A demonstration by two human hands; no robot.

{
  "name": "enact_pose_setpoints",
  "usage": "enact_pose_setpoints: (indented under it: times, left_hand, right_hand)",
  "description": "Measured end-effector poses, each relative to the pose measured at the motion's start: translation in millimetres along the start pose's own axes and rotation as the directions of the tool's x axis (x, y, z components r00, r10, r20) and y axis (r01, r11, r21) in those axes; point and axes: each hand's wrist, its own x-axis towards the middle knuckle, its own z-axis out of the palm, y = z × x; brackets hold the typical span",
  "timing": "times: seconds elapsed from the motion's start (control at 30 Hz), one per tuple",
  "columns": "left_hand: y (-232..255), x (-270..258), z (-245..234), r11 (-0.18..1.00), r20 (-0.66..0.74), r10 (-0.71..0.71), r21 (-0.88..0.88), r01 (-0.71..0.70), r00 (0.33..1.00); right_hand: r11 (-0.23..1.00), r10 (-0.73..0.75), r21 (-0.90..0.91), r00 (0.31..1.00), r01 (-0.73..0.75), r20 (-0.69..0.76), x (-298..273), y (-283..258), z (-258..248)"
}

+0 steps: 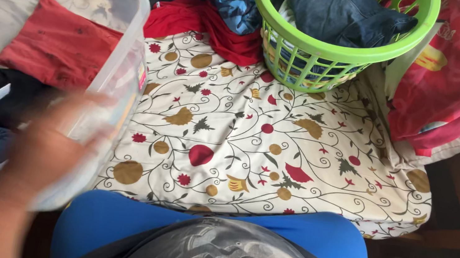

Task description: The person folds a black t-shirt, a red shirt, and a pair of blue jeans on a bed, then places each folded item into a clear plastic storage bin. The person also picks up a pair of socks and places them in the bin.

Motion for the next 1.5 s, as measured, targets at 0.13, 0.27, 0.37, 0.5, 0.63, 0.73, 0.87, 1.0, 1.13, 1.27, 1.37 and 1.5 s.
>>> enact_pose_setpoints:
  times: [0.13,0.27,0.37,0.5,0.63,0.73,0.87,1.0,1.13,1.27,1.37,1.5]
  left_hand:
    - [41,-21,105,0.916,0.459,-0.226,-0.200,0.348,0.859]
    - [21,-36,184,0.959,0.576,-0.085,-0.174,0.223,0.813]
    - [-1,-41,227,0.982,0.673,-0.144,0.006,0.190,0.726]
    - [-14,-48,259,0.981,0.735,-0.190,0.116,0.155,0.650]
    - [-15,-35,273,0.996,0.725,-0.086,0.069,0.052,0.683]
    - [-5,-13,277,0.999,0.706,-0.031,0.042,0.001,0.707]
    - [21,38,277,0.996,0.631,0.068,0.005,-0.091,0.773]
    - [57,119,276,0.957,0.509,0.244,0.008,-0.288,0.825]
    - [95,206,276,0.924,0.410,0.289,0.118,-0.364,0.865]
    - [118,251,281,0.961,0.494,0.146,0.135,-0.242,0.857]
    - [121,248,286,0.963,0.526,0.070,0.186,-0.195,0.848]
    - [112,236,290,0.966,0.525,0.071,0.176,-0.190,0.848]
  right_hand:
    - [0.999,-0.035,0.020,0.999,0.034,0.032,10,11,5]
    - [0.994,-0.062,0.092,0.994,0.054,0.089,21,30,18]
    - [0.988,-0.066,0.145,0.989,0.047,0.129,26,57,27]
    - [0.991,0.128,0.014,0.989,-0.130,0.071,32,143,39]
    - [0.763,0.401,-0.448,0.885,-0.465,-0.235,30,256,23]
    - [0.617,0.440,-0.573,0.840,-0.539,-0.317,18,320,-10]
    - [0.412,0.580,-0.630,0.723,-0.658,-0.375,16,375,-40]
    - [0.103,0.808,-0.623,0.431,-0.776,-0.403,40,402,-49]
    - [-0.165,0.921,-0.639,0.115,-0.751,-0.373,69,401,-43]
    - [-0.248,0.957,-0.748,-0.036,-0.616,-0.287,88,393,-37]
    - [-0.226,0.964,-0.807,-0.008,-0.546,-0.265,86,397,-35]
    - [-0.119,0.935,-0.792,0.199,-0.599,-0.292,62,419,-32]
